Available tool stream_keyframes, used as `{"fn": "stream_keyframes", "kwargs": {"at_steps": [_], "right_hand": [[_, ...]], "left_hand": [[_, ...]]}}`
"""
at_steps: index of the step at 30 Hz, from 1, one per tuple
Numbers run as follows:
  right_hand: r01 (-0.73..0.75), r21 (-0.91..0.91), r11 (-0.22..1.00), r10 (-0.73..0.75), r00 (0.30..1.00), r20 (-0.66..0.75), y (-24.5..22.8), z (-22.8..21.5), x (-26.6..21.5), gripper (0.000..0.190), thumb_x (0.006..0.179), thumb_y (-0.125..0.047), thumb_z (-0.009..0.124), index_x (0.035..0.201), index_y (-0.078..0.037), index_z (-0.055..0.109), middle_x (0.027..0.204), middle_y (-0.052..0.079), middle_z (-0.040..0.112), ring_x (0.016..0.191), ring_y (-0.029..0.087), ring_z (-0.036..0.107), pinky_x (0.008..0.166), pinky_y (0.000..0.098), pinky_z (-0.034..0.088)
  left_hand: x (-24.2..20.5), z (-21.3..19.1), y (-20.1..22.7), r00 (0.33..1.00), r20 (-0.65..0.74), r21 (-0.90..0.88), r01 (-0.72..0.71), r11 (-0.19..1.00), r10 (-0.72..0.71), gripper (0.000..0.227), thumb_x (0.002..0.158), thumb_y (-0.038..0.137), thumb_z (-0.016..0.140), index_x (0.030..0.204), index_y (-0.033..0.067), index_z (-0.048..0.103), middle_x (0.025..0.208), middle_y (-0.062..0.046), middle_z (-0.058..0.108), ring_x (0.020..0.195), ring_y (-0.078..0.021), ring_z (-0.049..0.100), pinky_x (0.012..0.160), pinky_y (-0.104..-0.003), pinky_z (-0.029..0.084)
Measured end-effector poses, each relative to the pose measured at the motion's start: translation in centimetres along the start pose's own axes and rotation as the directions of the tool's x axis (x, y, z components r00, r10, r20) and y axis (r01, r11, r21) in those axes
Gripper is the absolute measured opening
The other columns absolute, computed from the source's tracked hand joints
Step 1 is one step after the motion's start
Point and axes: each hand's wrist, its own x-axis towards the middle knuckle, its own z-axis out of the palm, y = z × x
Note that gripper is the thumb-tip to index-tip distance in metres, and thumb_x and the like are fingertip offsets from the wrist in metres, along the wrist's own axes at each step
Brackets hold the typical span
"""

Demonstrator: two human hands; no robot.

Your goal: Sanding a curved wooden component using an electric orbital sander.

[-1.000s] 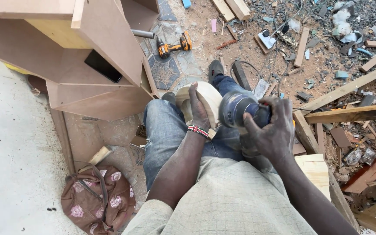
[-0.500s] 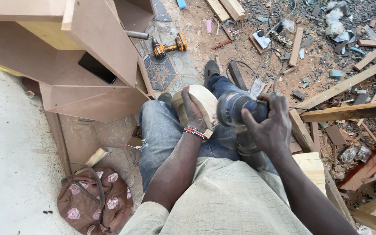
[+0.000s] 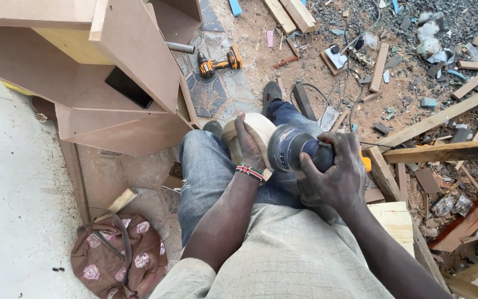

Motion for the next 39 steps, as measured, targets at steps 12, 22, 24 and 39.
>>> {"fn": "stream_keyframes", "kwargs": {"at_steps": [12,22,24,39], "right_hand": [[-0.046,-0.044,0.998,0.046,0.999,0.001,1.3,0.2,1.9,0.063,0.094,-0.053,0.094,0.147,-0.029,0.070,0.139,0.013,0.065,0.119,0.059,0.077,0.102,0.0751,0.062],[-0.159,-0.064,0.985,0.161,0.986,0.036,0.9,0.0,2.2,0.071,0.090,-0.060,0.096,0.151,-0.032,0.072,0.143,0.014,0.068,0.125,0.059,0.076,0.109,0.0732,0.061],[-0.157,-0.109,0.982,0.161,0.986,0.034,0.8,0.5,1.9,0.074,0.091,-0.066,0.093,0.151,-0.029,0.071,0.143,0.018,0.068,0.126,0.059,0.076,0.108,0.0734,0.062],[-0.111,-0.088,0.990,0.115,0.993,0.039,1.2,1.4,2.4,0.072,0.086,-0.049,0.094,0.152,-0.027,0.074,0.146,0.009,0.072,0.117,0.034,0.082,0.103,0.0530,0.067]], "left_hand": [[0.9,-0.7,-0.2,1.000,0.001,0.053,-0.002,0.999,0.002,0.076,0.090,0.069,0.091,0.147,0.0234,0.071,0.141,-0.004,0.072,0.134,-0.0183,0.067,0.123,-0.043,0.053],[1.0,-1.2,-0.3,1.000,0.007,0.088,0.018,0.996,-0.019,0.083,0.094,0.077,0.087,0.154,0.0236,0.066,0.154,-0.006,0.067,0.147,-0.0203,0.063,0.134,-0.044,0.047],[0.2,-0.7,0.3,1.000,-0.008,0.087,0.025,0.996,-0.025,0.083,0.093,0.078,0.087,0.152,0.0221,0.068,0.153,-0.007,0.069,0.145,-0.0200,0.065,0.132,-0.043,0.049],[4.7,-2.3,-0.7,0.983,0.178,-0.053,0.055,0.997,-0.045,0.087,0.101,0.070,0.067,0.160,0.0054,0.061,0.145,-0.024,0.073,0.126,-0.0314,0.070,0.114,-0.042,0.056]]}}
